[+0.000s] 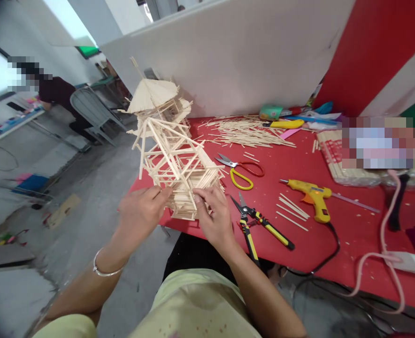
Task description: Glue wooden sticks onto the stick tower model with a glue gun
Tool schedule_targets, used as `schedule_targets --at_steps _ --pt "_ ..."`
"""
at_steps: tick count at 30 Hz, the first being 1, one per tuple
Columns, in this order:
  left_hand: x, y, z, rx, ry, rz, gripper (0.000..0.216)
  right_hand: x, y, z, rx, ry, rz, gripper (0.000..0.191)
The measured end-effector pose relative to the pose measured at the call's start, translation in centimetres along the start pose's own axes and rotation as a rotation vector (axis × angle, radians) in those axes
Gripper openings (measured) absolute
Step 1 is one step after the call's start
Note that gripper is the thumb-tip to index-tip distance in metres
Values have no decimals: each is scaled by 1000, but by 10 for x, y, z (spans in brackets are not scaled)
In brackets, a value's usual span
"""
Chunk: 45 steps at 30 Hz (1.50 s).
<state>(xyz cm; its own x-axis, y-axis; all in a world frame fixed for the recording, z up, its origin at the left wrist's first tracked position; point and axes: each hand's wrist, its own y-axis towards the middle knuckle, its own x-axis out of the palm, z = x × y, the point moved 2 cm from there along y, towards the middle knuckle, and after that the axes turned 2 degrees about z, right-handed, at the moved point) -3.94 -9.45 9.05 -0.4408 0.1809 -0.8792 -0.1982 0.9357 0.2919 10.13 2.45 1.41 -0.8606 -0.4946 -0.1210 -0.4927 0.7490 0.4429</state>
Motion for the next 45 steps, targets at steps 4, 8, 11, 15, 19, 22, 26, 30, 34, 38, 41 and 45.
schedule_targets --at_steps 4,8,11,15,19,22,26,30,34,38,41,45 --pt "2 0 0 6 4 6 29 -2 0 -2 21 28 -15 23" --pt "5 -6 5 11 13 19 32 -4 -1 -6 4 18 -22 24" --pt "7 -13 11 5 14 -12 40 -4 0 -12 -68 -56 -27 25" --pt "8 -17 18 -43 -9 -62 47 -1 0 -25 -281 -353 -69 36" --pt "11 -18 20 -72 -20 -60 48 4 0 -33 -408 -651 -89 39" --pt "14 -19 19 -85 -28 -40 48 6 -1 -32 -432 -711 -77 39" --pt "13 -18 18 -77 -26 -34 47 7 -3 -29 -434 -717 -65 39" --pt "9 -15 14 -55 -59 -67 47 6 -2 -31 -428 -707 -81 40" --pt "8 -12 11 -72 -81 -75 42 5 -1 -33 -412 -717 -107 40" --pt "6 -10 10 -84 -69 -70 36 5 -1 -30 -420 -723 -109 39" --pt "5 -8 8 -67 -52 -85 35 4 -1 -28 -437 -745 -112 41" --pt "5 -9 5 -48 -60 -64 39 5 0 -29 -452 -773 -127 42"
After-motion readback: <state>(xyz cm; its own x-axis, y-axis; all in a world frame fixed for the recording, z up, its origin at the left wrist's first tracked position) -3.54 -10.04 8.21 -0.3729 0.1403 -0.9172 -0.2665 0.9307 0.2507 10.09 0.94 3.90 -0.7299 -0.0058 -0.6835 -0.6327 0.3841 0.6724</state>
